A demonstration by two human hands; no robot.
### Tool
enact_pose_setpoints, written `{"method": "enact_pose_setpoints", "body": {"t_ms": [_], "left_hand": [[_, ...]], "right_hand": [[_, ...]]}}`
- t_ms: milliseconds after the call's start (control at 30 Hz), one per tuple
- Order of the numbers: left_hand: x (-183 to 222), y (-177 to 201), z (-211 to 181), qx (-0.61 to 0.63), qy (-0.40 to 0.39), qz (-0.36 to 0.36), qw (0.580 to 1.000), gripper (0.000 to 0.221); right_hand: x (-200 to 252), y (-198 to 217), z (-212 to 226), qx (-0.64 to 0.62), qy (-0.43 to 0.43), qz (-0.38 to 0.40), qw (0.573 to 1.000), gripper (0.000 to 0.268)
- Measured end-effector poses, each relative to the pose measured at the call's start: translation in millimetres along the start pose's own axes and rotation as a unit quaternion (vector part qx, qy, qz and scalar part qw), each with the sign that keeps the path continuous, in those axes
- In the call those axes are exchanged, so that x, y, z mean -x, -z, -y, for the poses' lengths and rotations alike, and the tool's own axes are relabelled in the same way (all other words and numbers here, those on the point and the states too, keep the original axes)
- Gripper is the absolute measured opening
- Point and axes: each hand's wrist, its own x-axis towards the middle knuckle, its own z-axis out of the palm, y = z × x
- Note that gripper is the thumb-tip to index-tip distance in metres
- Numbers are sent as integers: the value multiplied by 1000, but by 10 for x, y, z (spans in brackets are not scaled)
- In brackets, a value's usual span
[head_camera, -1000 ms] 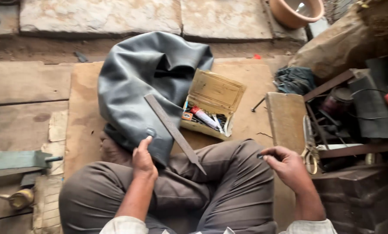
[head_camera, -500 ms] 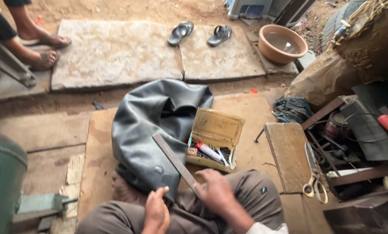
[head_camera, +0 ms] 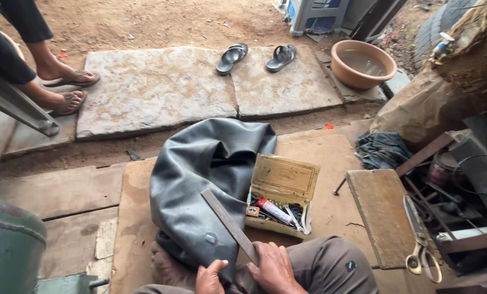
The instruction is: Repairing a puncture in a large rubber tire inner tube using a file and adhesive.
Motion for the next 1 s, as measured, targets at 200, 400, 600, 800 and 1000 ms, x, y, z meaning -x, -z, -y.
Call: {"method": "enact_pose_setpoints", "body": {"t_ms": [200, 400, 600, 800, 1000], "left_hand": [[385, -232, -310, -23, 6, 61, 998, 69], [377, -206, -365, -26, -43, 82, 995, 65], [665, -262, -979, -4, -38, 106, 994, 62], [585, -160, -814, -22, -16, 125, 992, 56], [669, -218, -759, -21, -37, 155, 987, 51]], "right_hand": [[23, 68, 39, -24, -67, 31, 997, 49], [19, -2, -83, -118, -41, -31, 992, 45], [158, -151, -97, -330, 48, -80, 940, 43], [67, -846, -518, -468, -20, 82, 879, 28], [122, -689, -412, -522, -75, 83, 846, 27]]}}
